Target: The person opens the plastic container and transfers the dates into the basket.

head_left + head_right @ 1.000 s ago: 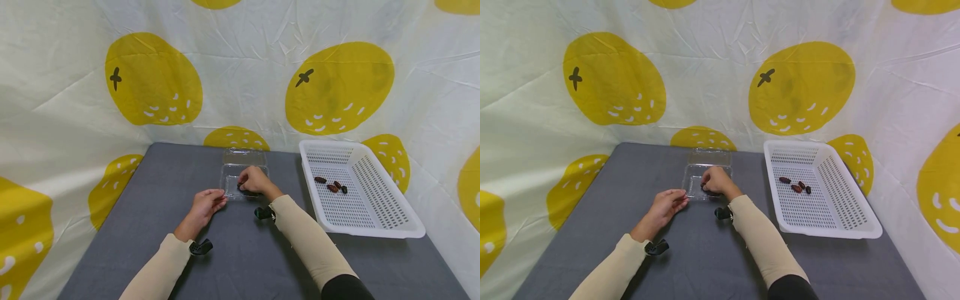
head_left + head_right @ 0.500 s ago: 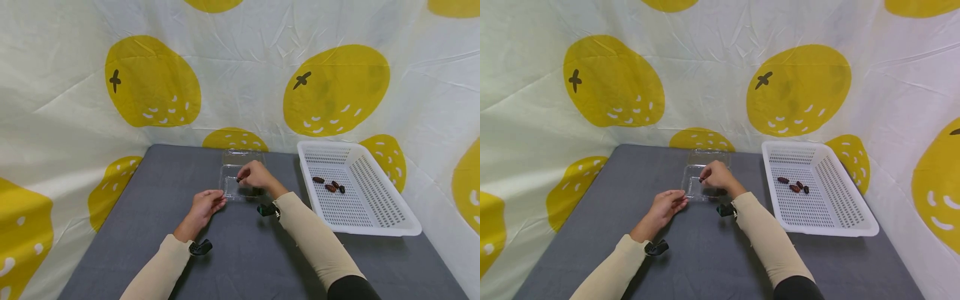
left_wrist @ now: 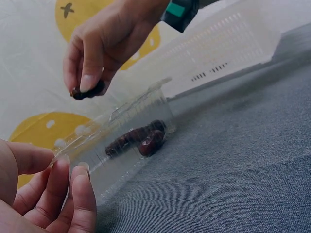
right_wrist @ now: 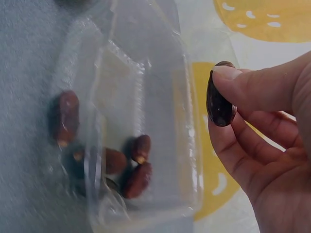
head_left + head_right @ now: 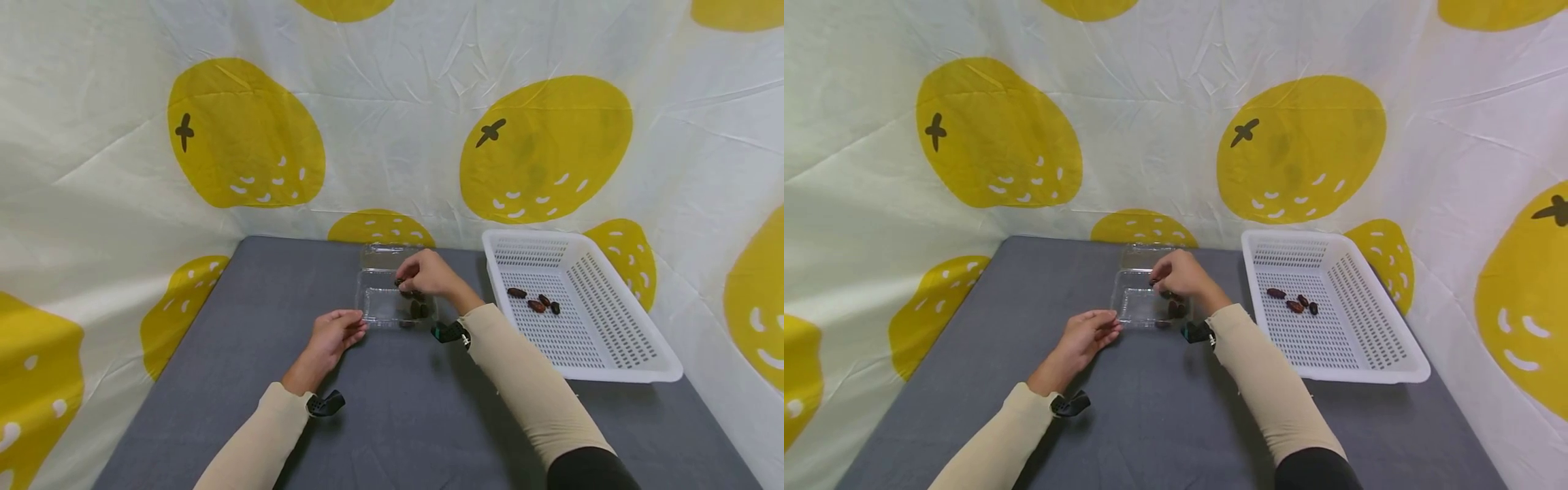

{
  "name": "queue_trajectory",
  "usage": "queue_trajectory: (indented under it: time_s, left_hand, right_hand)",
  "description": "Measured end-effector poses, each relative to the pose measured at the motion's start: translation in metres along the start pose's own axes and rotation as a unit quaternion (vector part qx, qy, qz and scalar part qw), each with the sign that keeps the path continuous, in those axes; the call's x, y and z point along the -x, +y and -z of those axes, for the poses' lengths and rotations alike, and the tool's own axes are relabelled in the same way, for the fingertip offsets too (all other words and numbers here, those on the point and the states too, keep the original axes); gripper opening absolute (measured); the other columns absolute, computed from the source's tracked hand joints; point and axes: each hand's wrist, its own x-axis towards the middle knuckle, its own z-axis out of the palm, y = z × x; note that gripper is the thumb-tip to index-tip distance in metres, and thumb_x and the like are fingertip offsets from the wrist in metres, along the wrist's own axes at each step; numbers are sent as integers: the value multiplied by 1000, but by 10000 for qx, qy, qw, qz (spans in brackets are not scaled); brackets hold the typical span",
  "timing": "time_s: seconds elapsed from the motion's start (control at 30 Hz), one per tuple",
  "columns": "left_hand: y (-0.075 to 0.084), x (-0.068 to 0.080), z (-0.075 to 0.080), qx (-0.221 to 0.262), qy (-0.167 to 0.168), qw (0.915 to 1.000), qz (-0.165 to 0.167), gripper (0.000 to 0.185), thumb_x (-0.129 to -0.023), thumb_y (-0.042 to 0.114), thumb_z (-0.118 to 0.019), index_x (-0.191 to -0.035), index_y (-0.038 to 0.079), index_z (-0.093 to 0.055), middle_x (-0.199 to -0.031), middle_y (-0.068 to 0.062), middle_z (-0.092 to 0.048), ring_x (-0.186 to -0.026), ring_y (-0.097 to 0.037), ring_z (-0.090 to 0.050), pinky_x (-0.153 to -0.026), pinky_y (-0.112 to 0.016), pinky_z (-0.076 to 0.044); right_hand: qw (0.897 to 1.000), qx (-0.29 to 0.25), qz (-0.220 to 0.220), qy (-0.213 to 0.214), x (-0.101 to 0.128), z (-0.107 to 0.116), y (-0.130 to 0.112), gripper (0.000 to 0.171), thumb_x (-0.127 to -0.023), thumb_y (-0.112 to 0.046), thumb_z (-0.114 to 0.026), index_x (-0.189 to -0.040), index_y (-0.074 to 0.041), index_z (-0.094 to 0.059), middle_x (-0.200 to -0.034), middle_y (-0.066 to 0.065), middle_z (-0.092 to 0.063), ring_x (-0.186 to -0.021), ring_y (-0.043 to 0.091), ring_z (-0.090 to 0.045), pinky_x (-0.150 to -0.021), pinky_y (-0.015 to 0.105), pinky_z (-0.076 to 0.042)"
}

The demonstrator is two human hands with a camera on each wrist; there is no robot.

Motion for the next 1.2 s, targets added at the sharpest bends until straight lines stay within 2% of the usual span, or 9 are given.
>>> queue_trajectory:
  time_s: [0.13,0.37,0.67,0.97,1.2]
  left_hand:
    - [2,1,-1,-5,-17,10000,20,6,-98,2,-68,-102,-2,-71,-79,-5,-77,-70,-12,-74,-66,-24,-62]
    - [4,2,-1,-148,-44,9999,24,20,-99,3,-68,-115,-9,-67,-80,-4,-77,-71,-10,-73,-67,-23,-62]
    - [3,1,-1,-171,36,9998,57,9,-98,4,-69,-105,-1,-71,-80,-3,-77,-70,-11,-73,-68,-24,-63]
    - [1,-1,-1,-114,13,9999,32,4,-98,3,-68,-100,1,-71,-80,-4,-76,-70,-11,-73,-67,-23,-62]
    - [0,-1,-1,-19,-2,10000,24,3,-98,2,-69,-99,0,-71,-80,-4,-76,-70,-11,-73,-68,-23,-62]
  right_hand:
    - [9999,-97,-32,25,4,11,-1,15,-89,-6,-80,-104,-5,-80,-95,11,-79,-82,21,-71,-73,35,-60]
    - [10000,-33,-44,51,10,28,8,18,-90,-5,-79,-108,-5,-79,-103,14,-79,-90,23,-70,-79,37,-58]
    - [9998,145,-47,105,17,46,16,19,-90,-7,-79,-109,-5,-78,-104,14,-78,-94,27,-71,-81,41,-59]
    - [9988,345,-99,328,25,63,27,20,-89,-6,-80,-109,-3,-78,-103,16,-79,-94,28,-72,-84,46,-59]
    - [9973,398,-233,566,35,78,33,19,-89,-7,-79,-108,-3,-79,-103,16,-79,-91,26,-72,-79,37,-56]
